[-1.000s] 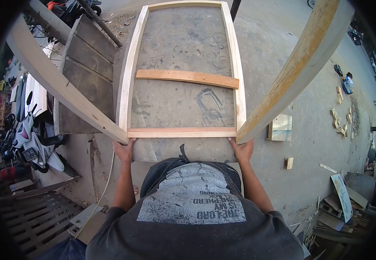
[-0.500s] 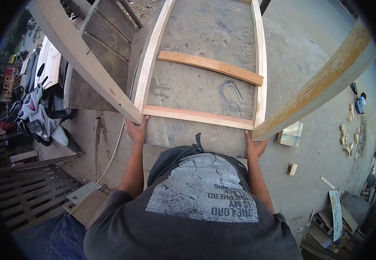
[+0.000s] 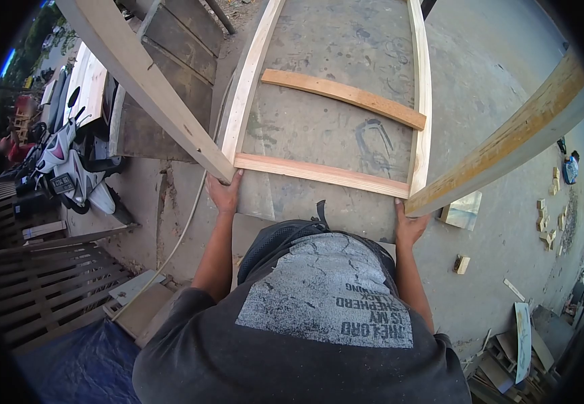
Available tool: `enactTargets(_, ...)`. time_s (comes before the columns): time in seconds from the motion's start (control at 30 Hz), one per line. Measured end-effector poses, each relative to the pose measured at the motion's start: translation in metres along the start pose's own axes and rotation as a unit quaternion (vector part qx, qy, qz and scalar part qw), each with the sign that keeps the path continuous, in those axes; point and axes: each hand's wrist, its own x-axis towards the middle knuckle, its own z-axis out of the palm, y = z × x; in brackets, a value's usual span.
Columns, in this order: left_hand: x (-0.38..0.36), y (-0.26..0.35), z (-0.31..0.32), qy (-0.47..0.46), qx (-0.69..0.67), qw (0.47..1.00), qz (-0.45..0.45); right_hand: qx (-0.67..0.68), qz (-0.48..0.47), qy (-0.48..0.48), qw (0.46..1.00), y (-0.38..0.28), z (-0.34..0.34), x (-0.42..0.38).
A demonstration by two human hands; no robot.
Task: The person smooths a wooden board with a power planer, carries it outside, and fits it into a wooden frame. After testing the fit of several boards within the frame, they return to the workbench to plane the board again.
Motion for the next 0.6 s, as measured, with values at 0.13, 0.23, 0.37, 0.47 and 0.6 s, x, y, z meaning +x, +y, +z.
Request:
enactTargets(0.13,0.000,-0.011,0.003,-0.014,-0.029,0.999,-0.011,0.001,0.016,-0.026,1.000,0.003,-0.001,0.002)
enactTargets(0.23,0.002,-0.006,-0.001,-0.023,-0.030,0.999,-0.008,0.006,-0.026,-0.018,0.999,0.006,-0.002,0.002)
enactTargets(0.37,0.004,-0.005,-0.008,-0.063,-0.061,0.996,-0.034,-0.056,-0.031,-0.017,0.998,-0.005,-0.041,-0.022)
enactTargets(0.47,0.001,-0.019,-0.006,-0.078,-0.080,0.993,-0.029,-0.031,-0.107,-0.098,0.989,-0.028,-0.059,-0.043)
enactTargets(0.6,0.005,-0.016,-0.012,-0.111,-0.102,0.988,-0.028,-0.014,-0.354,-0.217,0.910,-0.077,-0.018,-0.024)
